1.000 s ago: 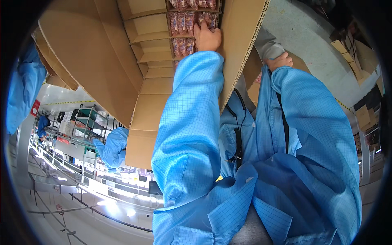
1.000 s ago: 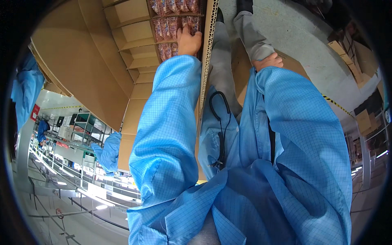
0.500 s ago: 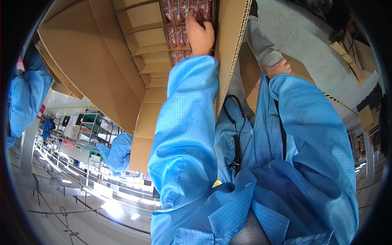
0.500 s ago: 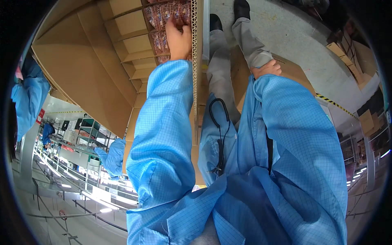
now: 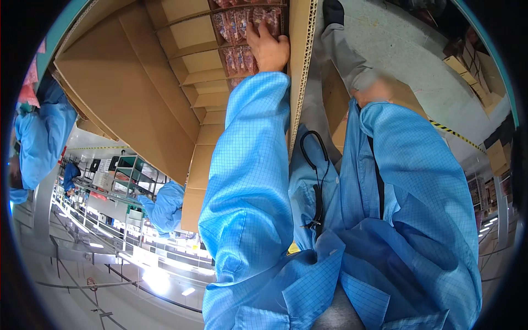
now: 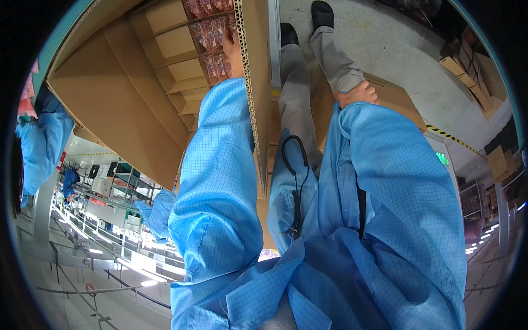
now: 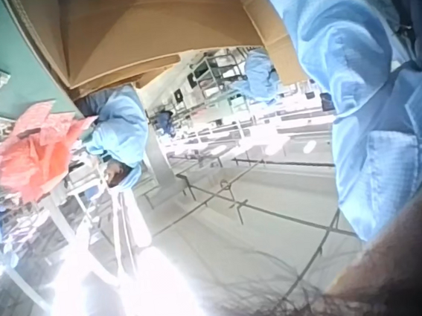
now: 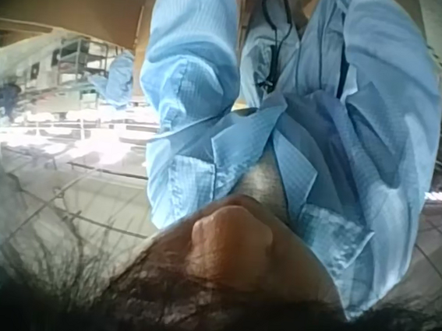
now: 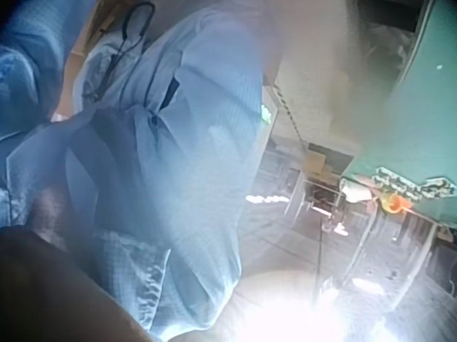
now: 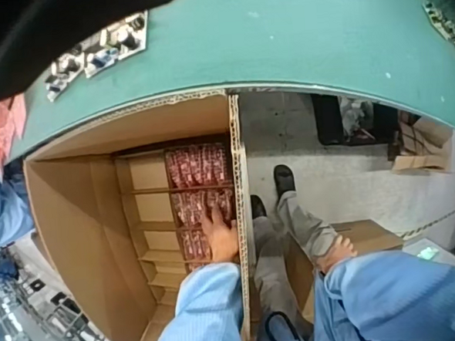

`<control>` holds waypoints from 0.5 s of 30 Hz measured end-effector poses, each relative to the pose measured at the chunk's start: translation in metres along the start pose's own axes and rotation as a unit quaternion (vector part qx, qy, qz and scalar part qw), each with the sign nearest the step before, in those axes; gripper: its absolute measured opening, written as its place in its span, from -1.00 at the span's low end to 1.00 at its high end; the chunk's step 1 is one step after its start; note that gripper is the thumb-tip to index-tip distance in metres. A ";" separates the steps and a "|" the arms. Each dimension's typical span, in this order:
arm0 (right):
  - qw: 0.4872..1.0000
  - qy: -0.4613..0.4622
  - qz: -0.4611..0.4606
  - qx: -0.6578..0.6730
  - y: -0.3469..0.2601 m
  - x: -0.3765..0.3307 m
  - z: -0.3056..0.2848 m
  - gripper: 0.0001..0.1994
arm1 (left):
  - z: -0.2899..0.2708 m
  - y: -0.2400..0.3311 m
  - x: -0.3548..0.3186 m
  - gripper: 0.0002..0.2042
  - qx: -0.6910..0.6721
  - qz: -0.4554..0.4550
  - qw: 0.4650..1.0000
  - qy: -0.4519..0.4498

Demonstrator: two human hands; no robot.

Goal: Picking up multiple circuit board components from an assembly line and placing them into a cardboard shipping box.

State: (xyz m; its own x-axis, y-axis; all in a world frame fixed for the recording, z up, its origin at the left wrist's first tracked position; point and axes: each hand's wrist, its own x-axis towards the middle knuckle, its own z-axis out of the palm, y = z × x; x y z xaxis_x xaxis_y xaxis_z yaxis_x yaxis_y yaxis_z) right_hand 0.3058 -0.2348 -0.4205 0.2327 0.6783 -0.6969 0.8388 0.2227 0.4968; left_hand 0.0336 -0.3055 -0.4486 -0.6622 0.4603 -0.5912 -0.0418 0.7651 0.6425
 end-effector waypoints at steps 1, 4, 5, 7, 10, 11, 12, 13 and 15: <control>1.000 0.000 -0.002 0.003 -0.001 0.002 -0.005 -0.20 | -0.001 0.005 0.000 -0.37 -0.008 0.008 1.000 0.013; 0.997 -0.069 -0.008 0.041 -0.006 0.004 -0.022 -0.10 | -0.002 -0.009 0.003 -0.44 0.116 0.059 0.991 0.042; 0.997 -0.067 -0.013 0.039 -0.009 0.003 -0.025 -0.10 | -0.005 -0.016 0.008 -0.44 0.208 0.091 0.973 0.045; 0.997 -0.062 -0.011 0.035 -0.006 0.007 -0.027 -0.09 | -0.008 -0.004 0.017 -0.39 0.183 0.127 0.973 0.060; 0.998 -0.060 -0.012 0.013 -0.002 0.010 -0.028 -0.10 | -0.015 0.022 0.036 -0.27 0.087 0.235 0.964 0.086; 0.998 -0.059 -0.010 0.011 0.001 0.013 -0.028 -0.10 | -0.012 0.027 0.043 -0.27 0.084 0.234 0.965 0.086; 0.997 -0.069 -0.014 0.010 -0.002 0.012 -0.030 -0.10 | -0.014 0.028 0.055 -0.27 0.078 0.243 0.963 0.082; 0.997 -0.078 -0.016 0.009 -0.005 0.014 -0.032 -0.09 | -0.014 0.028 0.066 -0.27 0.070 0.252 0.962 0.077; 0.998 -0.062 -0.018 0.005 -0.006 0.016 -0.030 -0.12 | -0.014 0.023 0.082 -0.23 -0.001 0.212 0.977 0.019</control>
State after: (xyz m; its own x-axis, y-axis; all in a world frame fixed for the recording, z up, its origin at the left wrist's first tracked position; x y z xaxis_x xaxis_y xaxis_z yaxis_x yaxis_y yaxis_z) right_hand 0.2896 -0.2045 -0.4187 0.2612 0.5785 -0.7727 0.8518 0.2384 0.4664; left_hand -0.0327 -0.2565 -0.4754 -0.6478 0.7187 -0.2527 0.2408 0.5079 0.8271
